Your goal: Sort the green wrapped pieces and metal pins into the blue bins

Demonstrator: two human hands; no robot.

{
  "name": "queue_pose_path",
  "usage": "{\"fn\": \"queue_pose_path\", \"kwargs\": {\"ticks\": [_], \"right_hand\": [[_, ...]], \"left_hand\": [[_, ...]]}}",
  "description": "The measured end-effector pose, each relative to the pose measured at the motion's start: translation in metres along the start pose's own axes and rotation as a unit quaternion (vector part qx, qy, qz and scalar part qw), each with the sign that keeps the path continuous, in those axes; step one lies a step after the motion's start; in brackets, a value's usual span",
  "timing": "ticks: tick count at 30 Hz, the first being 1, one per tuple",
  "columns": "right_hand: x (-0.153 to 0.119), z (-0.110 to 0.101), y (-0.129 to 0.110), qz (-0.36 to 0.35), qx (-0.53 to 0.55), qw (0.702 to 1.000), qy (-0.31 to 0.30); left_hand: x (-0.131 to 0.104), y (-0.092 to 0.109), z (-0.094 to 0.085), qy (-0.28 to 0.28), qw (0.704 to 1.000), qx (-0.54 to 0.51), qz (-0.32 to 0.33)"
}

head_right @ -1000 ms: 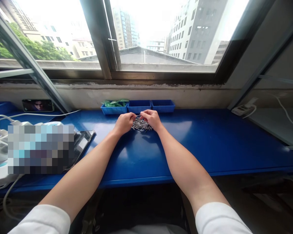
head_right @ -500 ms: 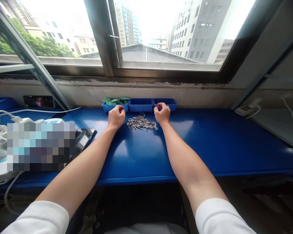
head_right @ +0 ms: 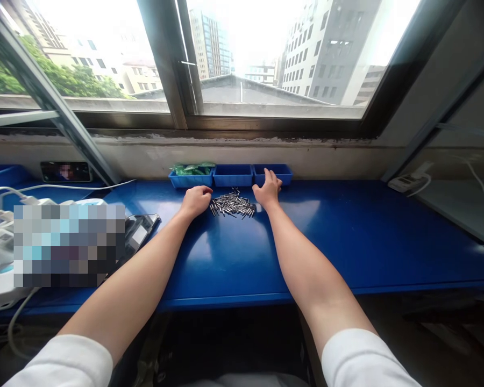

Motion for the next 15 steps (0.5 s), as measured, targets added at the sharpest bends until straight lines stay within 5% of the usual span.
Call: {"fn": "queue_pose_path", "kwargs": {"ticks": [9, 15], "right_hand": [[-0.013, 0.017, -0.015, -0.141, -0.014, 0.988, -0.066], [-0.017, 0.022, -0.019, -0.140, -0.037, 0.983, -0.114]], "left_hand": [[-0.003, -0.001, -0.002, -0.038, 0.994, 0.027, -0.099], [-0.005, 0.005, 0.000, -0.064, 0.988, 0.039, -0.133]]}}
Point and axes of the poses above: each hand's wrist, its own x-axis towards the middle knuckle, its own z-axis out of the palm, y = z × x, the point moved 2 cm from there along x, towards the middle knuckle, and after that the axes turned 14 degrees about -y, right-handed, at the moved point
